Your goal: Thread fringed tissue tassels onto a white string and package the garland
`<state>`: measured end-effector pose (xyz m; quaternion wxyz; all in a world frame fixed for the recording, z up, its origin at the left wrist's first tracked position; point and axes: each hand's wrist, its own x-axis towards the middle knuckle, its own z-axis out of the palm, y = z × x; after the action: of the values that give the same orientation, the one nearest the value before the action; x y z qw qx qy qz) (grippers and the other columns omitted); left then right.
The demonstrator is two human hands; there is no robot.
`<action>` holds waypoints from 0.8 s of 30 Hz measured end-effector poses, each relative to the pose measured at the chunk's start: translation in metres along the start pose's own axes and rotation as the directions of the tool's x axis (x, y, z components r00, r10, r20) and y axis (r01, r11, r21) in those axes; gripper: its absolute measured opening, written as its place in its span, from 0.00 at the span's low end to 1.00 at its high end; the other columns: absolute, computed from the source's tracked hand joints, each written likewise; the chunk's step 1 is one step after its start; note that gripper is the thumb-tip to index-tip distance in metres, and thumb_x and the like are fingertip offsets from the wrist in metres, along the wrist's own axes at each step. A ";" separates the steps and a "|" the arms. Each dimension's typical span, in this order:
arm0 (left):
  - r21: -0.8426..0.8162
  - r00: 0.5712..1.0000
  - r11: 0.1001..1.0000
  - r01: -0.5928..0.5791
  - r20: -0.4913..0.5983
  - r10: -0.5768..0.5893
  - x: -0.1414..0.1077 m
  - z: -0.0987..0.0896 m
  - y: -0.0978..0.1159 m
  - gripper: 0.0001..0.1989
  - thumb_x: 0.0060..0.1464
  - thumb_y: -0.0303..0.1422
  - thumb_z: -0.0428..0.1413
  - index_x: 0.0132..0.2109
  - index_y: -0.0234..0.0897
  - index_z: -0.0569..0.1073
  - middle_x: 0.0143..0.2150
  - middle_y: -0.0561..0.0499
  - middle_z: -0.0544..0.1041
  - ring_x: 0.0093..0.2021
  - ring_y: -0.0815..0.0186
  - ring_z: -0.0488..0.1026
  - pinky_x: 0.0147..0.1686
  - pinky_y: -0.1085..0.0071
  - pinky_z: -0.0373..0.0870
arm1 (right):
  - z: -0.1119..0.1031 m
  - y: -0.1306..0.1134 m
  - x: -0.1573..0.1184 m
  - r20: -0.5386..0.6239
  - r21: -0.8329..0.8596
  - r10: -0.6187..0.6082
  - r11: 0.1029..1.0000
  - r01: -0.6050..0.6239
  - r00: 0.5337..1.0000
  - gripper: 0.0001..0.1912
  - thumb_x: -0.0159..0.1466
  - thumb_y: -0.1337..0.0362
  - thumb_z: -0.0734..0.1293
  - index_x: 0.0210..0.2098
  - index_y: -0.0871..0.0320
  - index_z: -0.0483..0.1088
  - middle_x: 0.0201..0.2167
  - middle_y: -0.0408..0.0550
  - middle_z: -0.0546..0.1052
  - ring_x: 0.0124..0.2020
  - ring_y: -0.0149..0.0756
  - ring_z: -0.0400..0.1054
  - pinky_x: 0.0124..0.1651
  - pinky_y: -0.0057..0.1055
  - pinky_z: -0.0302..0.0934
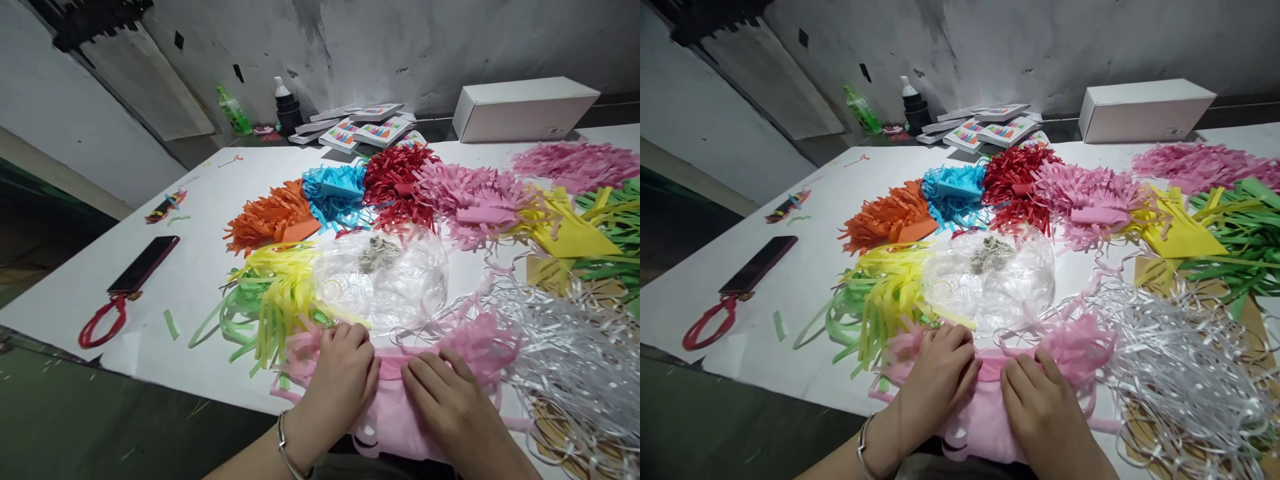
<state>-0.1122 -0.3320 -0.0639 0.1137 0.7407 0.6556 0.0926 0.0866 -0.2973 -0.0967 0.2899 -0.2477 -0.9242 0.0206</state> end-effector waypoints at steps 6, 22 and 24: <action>-0.121 0.942 0.966 -0.227 -0.277 0.187 -0.013 0.004 -0.002 0.07 0.63 0.28 0.54 0.46 0.40 0.74 0.53 0.45 0.74 0.54 0.53 0.65 0.59 0.47 0.55 | -0.001 -0.004 0.006 -0.058 0.148 0.163 0.977 -0.153 0.985 0.13 0.70 0.73 0.57 0.37 0.59 0.73 0.30 0.47 0.75 0.35 0.36 0.66 0.52 0.41 0.53; -0.215 0.954 0.939 -0.269 -0.195 0.229 -0.018 0.008 -0.011 0.06 0.63 0.24 0.52 0.39 0.38 0.72 0.42 0.49 0.75 0.45 0.60 0.67 0.56 0.52 0.58 | -0.011 0.009 -0.024 -0.049 0.072 0.195 0.979 -0.191 0.980 0.18 0.73 0.67 0.53 0.39 0.56 0.74 0.38 0.49 0.79 0.46 0.42 0.68 0.60 0.47 0.48; -0.176 0.969 0.963 -0.206 -0.172 0.176 -0.017 0.006 -0.006 0.07 0.63 0.25 0.51 0.37 0.37 0.71 0.41 0.48 0.74 0.44 0.59 0.67 0.53 0.52 0.59 | -0.010 0.005 -0.021 0.002 0.014 0.271 0.963 -0.271 0.963 0.15 0.71 0.68 0.56 0.36 0.55 0.73 0.37 0.48 0.78 0.43 0.43 0.68 0.58 0.49 0.49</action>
<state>-0.1184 -0.3486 -0.0711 0.1240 0.7769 0.5756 0.2232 0.1092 -0.3034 -0.0999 0.2861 -0.3696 -0.8815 0.0668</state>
